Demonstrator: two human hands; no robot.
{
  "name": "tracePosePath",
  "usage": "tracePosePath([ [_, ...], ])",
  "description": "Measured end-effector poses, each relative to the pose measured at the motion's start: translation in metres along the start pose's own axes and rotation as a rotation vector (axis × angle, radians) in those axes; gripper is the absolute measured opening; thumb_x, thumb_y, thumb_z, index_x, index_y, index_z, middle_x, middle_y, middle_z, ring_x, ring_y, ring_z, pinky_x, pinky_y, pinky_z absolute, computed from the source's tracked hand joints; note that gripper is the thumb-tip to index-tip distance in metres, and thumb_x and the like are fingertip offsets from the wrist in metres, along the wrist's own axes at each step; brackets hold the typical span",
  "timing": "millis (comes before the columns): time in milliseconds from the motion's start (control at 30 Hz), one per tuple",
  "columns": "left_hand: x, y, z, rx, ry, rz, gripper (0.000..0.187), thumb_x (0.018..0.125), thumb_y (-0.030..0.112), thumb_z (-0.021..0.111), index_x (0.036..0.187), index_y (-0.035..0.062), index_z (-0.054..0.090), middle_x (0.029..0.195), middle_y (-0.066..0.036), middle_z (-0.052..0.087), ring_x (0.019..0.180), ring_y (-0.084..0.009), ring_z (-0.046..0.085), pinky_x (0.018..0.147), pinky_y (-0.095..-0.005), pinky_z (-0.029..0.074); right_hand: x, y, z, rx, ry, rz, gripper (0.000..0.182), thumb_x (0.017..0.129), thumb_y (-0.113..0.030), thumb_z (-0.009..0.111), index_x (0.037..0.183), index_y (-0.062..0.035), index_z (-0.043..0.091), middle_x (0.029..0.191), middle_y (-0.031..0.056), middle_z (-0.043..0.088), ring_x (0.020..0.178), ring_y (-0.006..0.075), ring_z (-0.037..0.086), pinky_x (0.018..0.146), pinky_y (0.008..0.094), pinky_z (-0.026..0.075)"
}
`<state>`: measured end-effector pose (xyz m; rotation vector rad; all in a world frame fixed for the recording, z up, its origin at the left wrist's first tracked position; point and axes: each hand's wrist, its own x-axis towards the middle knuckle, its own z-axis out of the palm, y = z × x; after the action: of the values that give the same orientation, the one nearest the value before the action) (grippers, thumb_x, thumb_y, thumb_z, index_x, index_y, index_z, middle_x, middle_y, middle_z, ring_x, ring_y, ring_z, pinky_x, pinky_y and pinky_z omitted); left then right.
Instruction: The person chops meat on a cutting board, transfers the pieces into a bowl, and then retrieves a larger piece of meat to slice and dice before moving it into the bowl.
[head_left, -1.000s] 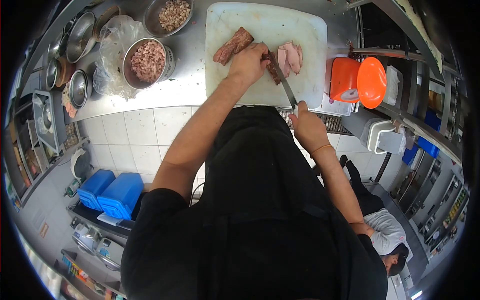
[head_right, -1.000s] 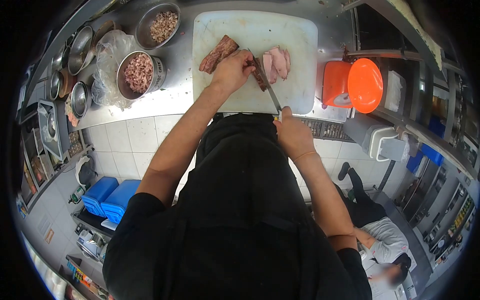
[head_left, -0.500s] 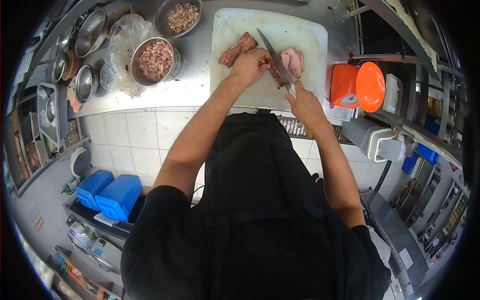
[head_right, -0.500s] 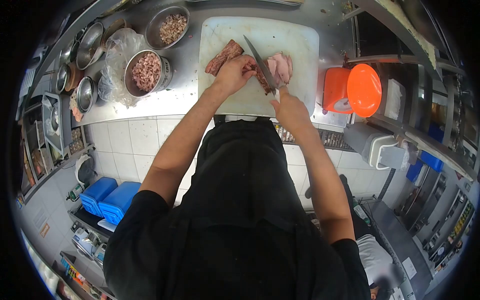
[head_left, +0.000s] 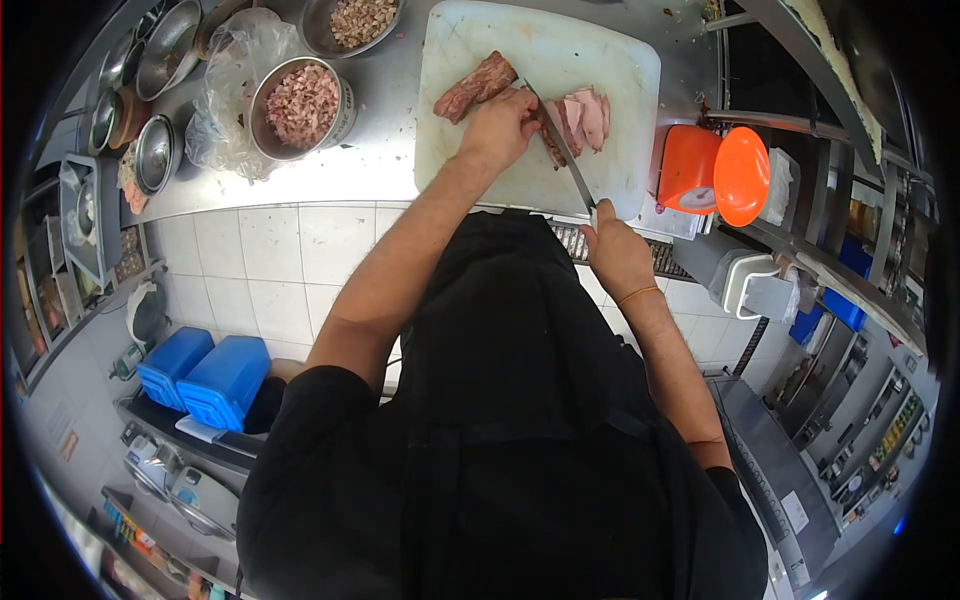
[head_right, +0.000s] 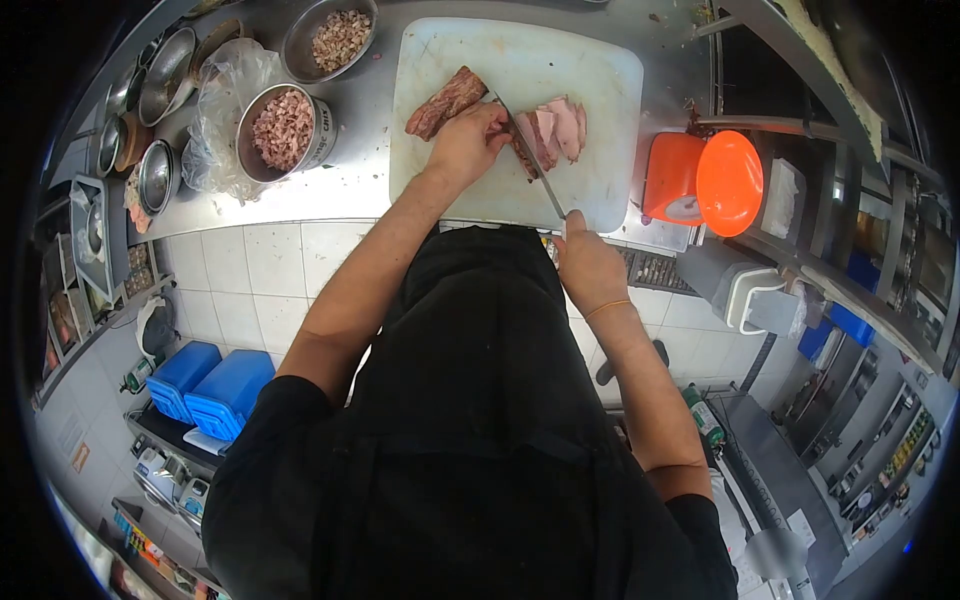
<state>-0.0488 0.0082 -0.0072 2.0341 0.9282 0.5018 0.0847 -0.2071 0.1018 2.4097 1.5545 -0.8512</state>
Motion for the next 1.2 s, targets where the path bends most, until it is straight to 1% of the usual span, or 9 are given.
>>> tracePosePath([
  [67, 0.000, -0.001, 0.001, 0.013, 0.011, 0.009, 0.026, 0.088, 0.006, 0.080, 0.110, 0.0032, 0.068, 0.105, -0.014, 0.074, 0.100, -0.0306, 0.075, 0.086, -0.0411, 0.060, 0.007, 0.001, 0.004, 0.020, -0.017, -0.001, 0.040, 0.108, -0.032, 0.060, 0.126, 0.0014, 0.048, 0.087, 0.0272, 0.073, 0.084, 0.0473, 0.074, 0.072, 0.0551, 0.059],
  [367, 0.003, -0.001, 0.000, 0.024, -0.028, -0.014, 0.024, 0.088, 0.006, 0.080, 0.109, 0.0043, 0.068, 0.105, -0.013, 0.074, 0.097, -0.0303, 0.076, 0.086, -0.0411, 0.060, 0.046, -0.009, 0.030, 0.064, 0.008, 0.016, 0.041, 0.108, -0.030, 0.059, 0.129, 0.0024, 0.046, 0.089, 0.0284, 0.073, 0.086, 0.0489, 0.074, 0.075, 0.0575, 0.059],
  [467, 0.003, 0.002, -0.003, 0.069, -0.031, 0.000, 0.023, 0.089, 0.007, 0.081, 0.108, 0.0042, 0.069, 0.106, -0.014, 0.074, 0.096, -0.0296, 0.076, 0.085, -0.0405, 0.061, 0.056, -0.008, 0.042, 0.103, 0.033, 0.024, 0.041, 0.107, -0.029, 0.061, 0.129, 0.0022, 0.046, 0.089, 0.0294, 0.073, 0.088, 0.0498, 0.073, 0.077, 0.0584, 0.058],
  [567, 0.004, -0.007, 0.004, 0.030, -0.023, 0.018, 0.024, 0.088, 0.008, 0.082, 0.109, 0.0042, 0.069, 0.108, -0.014, 0.074, 0.096, -0.0289, 0.076, 0.084, -0.0392, 0.061, 0.074, -0.013, 0.031, 0.171, 0.106, -0.027, 0.040, 0.106, -0.029, 0.063, 0.127, 0.0017, 0.047, 0.091, 0.0305, 0.073, 0.090, 0.0511, 0.072, 0.080, 0.0593, 0.057],
  [667, 0.005, -0.006, 0.003, 0.010, -0.047, -0.002, 0.025, 0.086, 0.005, 0.080, 0.108, 0.0055, 0.069, 0.107, -0.014, 0.074, 0.100, -0.0320, 0.074, 0.087, -0.0440, 0.060, 0.096, -0.011, 0.023, 0.199, 0.125, -0.104, 0.041, 0.105, -0.028, 0.064, 0.127, 0.0019, 0.048, 0.093, 0.0315, 0.073, 0.092, 0.0519, 0.072, 0.081, 0.0596, 0.056],
  [800, -0.001, -0.004, 0.007, -0.082, 0.037, -0.033, 0.026, 0.084, 0.002, 0.081, 0.107, 0.0050, 0.069, 0.104, -0.013, 0.074, 0.098, -0.0310, 0.075, 0.085, -0.0430, 0.060, 0.051, -0.008, -0.002, 0.131, 0.091, -0.047, 0.044, 0.105, -0.029, 0.066, 0.131, 0.0018, 0.048, 0.093, 0.0310, 0.073, 0.093, 0.0506, 0.072, 0.081, 0.0591, 0.056],
  [933, -0.008, -0.003, 0.007, -0.091, 0.063, -0.042, 0.025, 0.084, 0.002, 0.081, 0.106, 0.0047, 0.069, 0.104, -0.013, 0.074, 0.098, -0.0315, 0.074, 0.085, -0.0435, 0.060, 0.009, -0.006, -0.003, 0.053, 0.090, -0.059, 0.046, 0.105, -0.029, 0.066, 0.134, 0.0019, 0.048, 0.089, 0.0279, 0.073, 0.086, 0.0476, 0.074, 0.074, 0.0564, 0.058],
  [1033, -0.006, -0.004, 0.008, -0.064, 0.063, -0.017, 0.023, 0.084, 0.004, 0.081, 0.105, 0.0043, 0.070, 0.106, -0.014, 0.074, 0.099, -0.0337, 0.073, 0.087, -0.0446, 0.059, 0.000, -0.009, -0.006, 0.022, 0.034, -0.008, 0.039, 0.105, -0.027, 0.064, 0.129, -0.0009, 0.048, 0.092, 0.0248, 0.074, 0.088, 0.0455, 0.074, 0.075, 0.0554, 0.059],
  [1200, -0.005, -0.006, 0.009, -0.028, 0.057, 0.004, 0.021, 0.085, 0.007, 0.080, 0.104, 0.0039, 0.071, 0.109, -0.015, 0.074, 0.105, -0.0365, 0.071, 0.091, -0.0461, 0.058, 0.013, -0.001, -0.006, 0.014, -0.005, -0.030, 0.040, 0.106, -0.027, 0.063, 0.130, -0.0002, 0.048, 0.092, 0.0256, 0.074, 0.089, 0.0459, 0.074, 0.077, 0.0558, 0.059],
])
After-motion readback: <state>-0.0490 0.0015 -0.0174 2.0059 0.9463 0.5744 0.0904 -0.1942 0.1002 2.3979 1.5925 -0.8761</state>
